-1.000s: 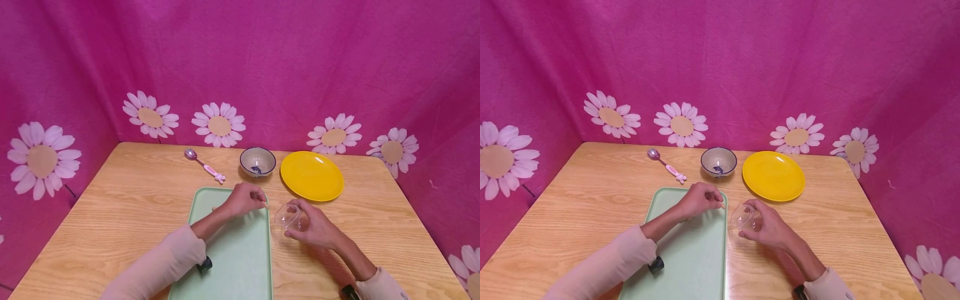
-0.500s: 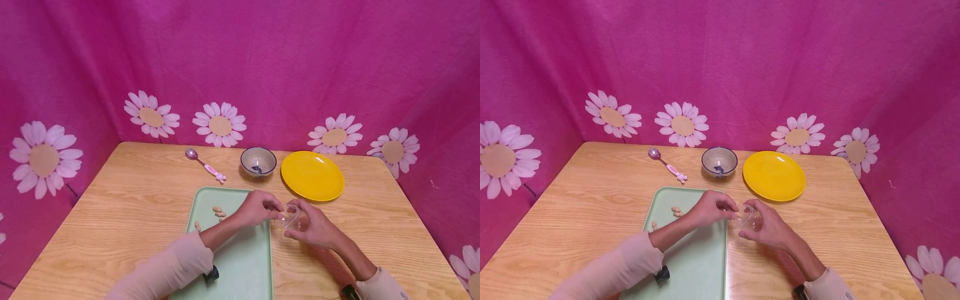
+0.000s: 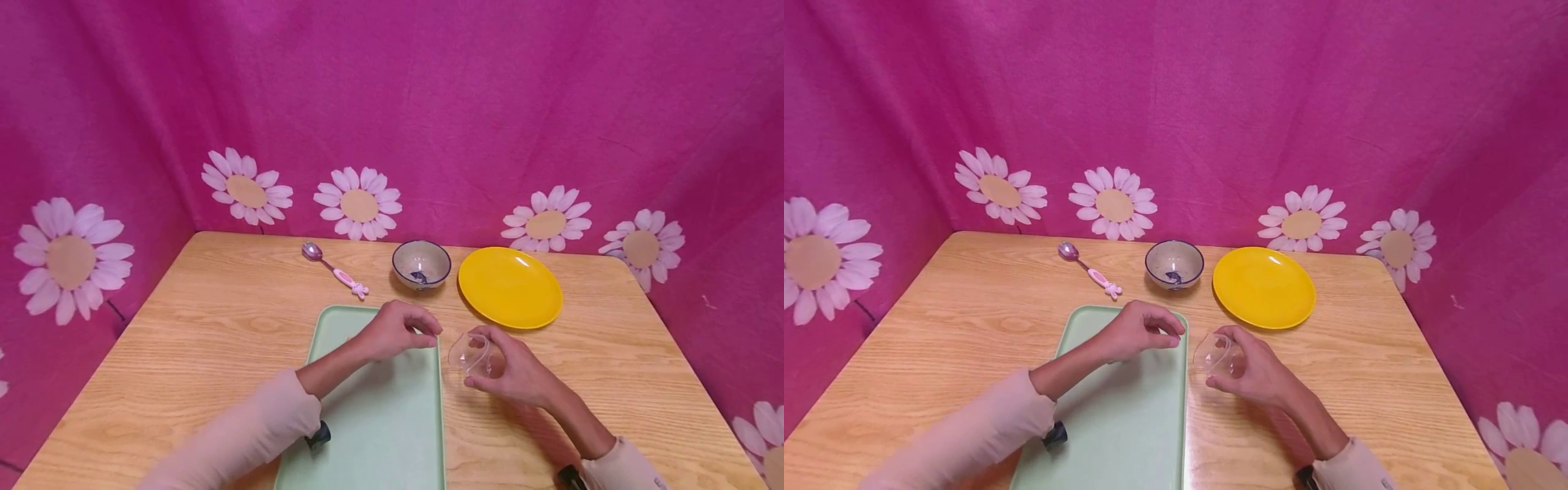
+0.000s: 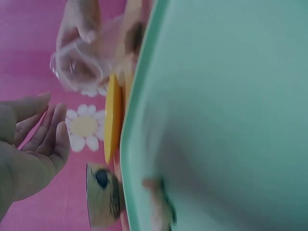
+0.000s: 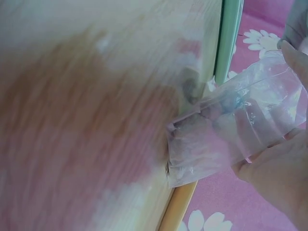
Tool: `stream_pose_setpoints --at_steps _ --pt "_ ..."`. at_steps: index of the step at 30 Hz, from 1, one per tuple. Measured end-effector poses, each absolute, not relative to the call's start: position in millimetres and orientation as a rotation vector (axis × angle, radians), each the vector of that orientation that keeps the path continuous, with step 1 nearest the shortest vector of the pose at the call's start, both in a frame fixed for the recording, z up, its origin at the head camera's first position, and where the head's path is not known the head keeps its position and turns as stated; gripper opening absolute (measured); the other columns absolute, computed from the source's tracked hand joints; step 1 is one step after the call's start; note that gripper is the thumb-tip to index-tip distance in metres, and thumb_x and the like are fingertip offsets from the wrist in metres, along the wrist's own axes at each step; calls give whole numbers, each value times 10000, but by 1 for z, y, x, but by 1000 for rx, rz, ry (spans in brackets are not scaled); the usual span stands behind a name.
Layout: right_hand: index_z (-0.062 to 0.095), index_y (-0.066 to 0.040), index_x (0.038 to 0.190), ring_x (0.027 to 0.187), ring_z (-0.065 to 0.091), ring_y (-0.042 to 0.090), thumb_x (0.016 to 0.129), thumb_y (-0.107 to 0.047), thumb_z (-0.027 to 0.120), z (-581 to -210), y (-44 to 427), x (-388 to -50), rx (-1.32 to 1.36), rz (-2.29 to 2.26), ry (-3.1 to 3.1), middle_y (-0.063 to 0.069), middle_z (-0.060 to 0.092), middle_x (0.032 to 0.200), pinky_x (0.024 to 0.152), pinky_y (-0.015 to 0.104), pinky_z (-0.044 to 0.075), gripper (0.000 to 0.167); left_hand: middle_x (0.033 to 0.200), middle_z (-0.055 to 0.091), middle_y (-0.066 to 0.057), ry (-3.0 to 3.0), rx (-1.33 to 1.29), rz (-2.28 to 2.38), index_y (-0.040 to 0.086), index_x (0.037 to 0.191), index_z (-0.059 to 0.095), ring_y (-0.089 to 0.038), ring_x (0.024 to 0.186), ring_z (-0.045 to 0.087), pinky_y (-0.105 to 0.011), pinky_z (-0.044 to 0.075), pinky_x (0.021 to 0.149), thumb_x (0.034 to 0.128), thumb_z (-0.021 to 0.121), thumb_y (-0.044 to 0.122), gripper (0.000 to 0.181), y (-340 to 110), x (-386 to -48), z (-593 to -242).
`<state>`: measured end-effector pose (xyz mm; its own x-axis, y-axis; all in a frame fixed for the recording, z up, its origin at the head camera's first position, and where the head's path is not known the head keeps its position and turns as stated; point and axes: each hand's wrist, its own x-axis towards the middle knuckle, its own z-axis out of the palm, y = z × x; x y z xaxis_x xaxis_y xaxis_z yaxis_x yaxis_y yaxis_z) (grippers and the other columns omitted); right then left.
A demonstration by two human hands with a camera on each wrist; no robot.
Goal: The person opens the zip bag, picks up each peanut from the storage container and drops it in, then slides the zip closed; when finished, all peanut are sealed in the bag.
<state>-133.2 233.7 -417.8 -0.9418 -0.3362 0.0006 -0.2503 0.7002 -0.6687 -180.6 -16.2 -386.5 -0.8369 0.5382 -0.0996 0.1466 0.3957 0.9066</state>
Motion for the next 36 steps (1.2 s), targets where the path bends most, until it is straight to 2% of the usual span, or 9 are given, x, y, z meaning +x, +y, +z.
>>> stream_pose_setpoints --at_steps 9,19,25,31,36 --pt "465 -207 1259 1162 548 259 708 -379 819 -416 233 -135 -472 -1066 2764 24 617 1229 1012 560 397 677 903 706 21 2409 508 1354 98 1003 719 -108 860 631 -294 519 822 817 738 128 189 -69 -191 -395" --pt "475 -205 1246 1121 564 235 698 -374 827 -418 233 -134 -494 -1072 2785 14 623 1194 990 538 422 673 901 719 -59 2511 509 1302 35 984 720 -140 853 640 -260 513 751 819 722 73 170 -109 -200 -408" --pt "483 -197 1242 1119 562 233 695 -361 831 -418 233 -133 -497 -1074 2794 11 623 1184 989 528 421 669 891 732 -94 2553 544 1231 23 924 735 -149 827 654 -253 510 709 786 739 28 137 -121 -203 -417" --pt "495 -186 1230 1105 562 218 696 -332 834 -419 233 -133 -512 -1075 2801 2 620 1157 999 527 405 649 842 723 -50 2548 549 1170 48 902 740 -117 781 642 -253 519 714 771 752 29 133 -123 -204 -425" --pt "497 -181 1227 1093 564 211 692 -333 837 -419 232 -132 -524 -1066 2814 -10 622 1136 996 522 410 652 815 701 -20 2541 516 1115 77 877 744 -114 751 581 -241 496 700 772 748 14 123 -122 -204 -429"
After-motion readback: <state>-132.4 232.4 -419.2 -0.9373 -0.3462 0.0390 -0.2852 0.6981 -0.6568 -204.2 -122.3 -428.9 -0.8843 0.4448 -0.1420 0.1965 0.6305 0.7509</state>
